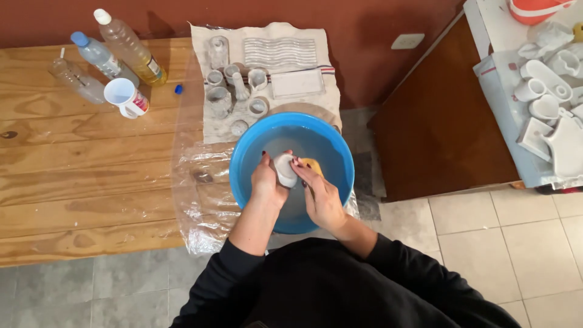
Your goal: Sand and clean ceramic pieces in a basin of water to smooth the surfaces.
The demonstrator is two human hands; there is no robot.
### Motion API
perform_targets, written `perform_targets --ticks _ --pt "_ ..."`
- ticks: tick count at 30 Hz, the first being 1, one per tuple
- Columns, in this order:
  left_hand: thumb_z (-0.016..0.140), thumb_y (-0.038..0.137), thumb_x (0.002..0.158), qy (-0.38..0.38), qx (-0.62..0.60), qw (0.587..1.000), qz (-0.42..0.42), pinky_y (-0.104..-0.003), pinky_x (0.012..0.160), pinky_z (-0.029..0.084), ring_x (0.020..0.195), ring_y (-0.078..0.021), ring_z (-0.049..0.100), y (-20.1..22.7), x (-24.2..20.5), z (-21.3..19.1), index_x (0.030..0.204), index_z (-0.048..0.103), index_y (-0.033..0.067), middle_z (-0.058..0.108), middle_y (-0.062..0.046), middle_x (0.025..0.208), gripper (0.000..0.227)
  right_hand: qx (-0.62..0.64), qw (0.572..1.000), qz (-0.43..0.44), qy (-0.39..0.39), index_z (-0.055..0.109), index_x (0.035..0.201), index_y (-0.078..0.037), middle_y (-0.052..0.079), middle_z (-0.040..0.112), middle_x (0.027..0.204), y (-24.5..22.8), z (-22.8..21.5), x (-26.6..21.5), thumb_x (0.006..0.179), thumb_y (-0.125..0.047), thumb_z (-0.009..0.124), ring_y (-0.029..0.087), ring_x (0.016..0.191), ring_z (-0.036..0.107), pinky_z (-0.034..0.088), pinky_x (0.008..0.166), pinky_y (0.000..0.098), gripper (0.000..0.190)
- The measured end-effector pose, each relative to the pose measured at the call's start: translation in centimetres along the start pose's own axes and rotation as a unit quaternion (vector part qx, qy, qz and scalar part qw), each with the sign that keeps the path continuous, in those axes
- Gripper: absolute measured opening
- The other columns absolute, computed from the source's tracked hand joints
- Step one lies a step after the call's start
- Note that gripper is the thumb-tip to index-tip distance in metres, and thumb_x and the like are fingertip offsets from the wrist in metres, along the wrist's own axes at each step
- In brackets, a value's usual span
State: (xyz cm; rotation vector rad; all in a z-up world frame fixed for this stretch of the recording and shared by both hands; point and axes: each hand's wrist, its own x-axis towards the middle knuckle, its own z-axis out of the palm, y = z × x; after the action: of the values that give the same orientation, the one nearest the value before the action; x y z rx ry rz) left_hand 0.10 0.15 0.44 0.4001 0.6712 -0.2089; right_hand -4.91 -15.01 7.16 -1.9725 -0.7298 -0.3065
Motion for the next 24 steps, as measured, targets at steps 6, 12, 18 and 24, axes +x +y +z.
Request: perform_targets --ticks 6,12,18,24 --pt "0.026 0.045 0.11 0.043 -0.02 0.999 0.012 -0.042 0.075 0.054 0.08 -0.0281 0.062 -0.3 -0.1 0.2 0.106 0.06 -0.0011 0.065 -0.015 0.09 0.058 -0.018 0.999 -0.035 0.006 0.057 0.133 0.006 0.022 0.064 0.133 -0.3 0.2 -1.1 0.085 0.022 0.054 0.039 0.131 0.063 0.051 0.11 0.0409 0.051" --pt "0.029 0.047 0.113 -0.003 -0.058 0.997 0.058 -0.038 0.071 0.052 0.074 -0.0244 0.057 -2.7 2.2 -2.3 0.105 0.058 0.002 0.058 -0.01 0.082 0.054 0.0 0.999 -0.05 0.004 0.056 0.132 0.005 0.021 0.065 0.134 -0.7 1.2 0.3 0.088 0.02 0.059 0.038 0.129 0.063 0.05 0.113 0.0436 0.046" --pt "0.031 0.049 0.109 0.062 -0.001 0.998 0.03 -0.038 0.077 0.05 0.08 -0.0219 0.059 -1.6 0.9 -0.6 0.107 0.063 0.0063 0.063 -0.006 0.088 0.053 -0.009 0.997 -0.078 -0.005 0.056 0.133 0.003 0.019 0.067 0.133 -1.0 0.2 -0.3 0.089 0.019 0.058 0.038 0.13 0.064 0.051 0.113 0.0457 0.047" --pt "0.031 0.05 0.109 0.045 0.014 0.999 0.011 -0.039 0.084 0.052 0.088 -0.0234 0.063 -1.5 -0.9 0.3 0.107 0.063 0.0057 0.066 -0.009 0.095 0.055 0.007 0.999 -0.038 -0.038 0.056 0.135 0.004 0.022 0.065 0.135 -0.5 0.3 0.7 0.087 0.019 0.062 0.036 0.125 0.064 0.054 0.106 0.041 0.051"
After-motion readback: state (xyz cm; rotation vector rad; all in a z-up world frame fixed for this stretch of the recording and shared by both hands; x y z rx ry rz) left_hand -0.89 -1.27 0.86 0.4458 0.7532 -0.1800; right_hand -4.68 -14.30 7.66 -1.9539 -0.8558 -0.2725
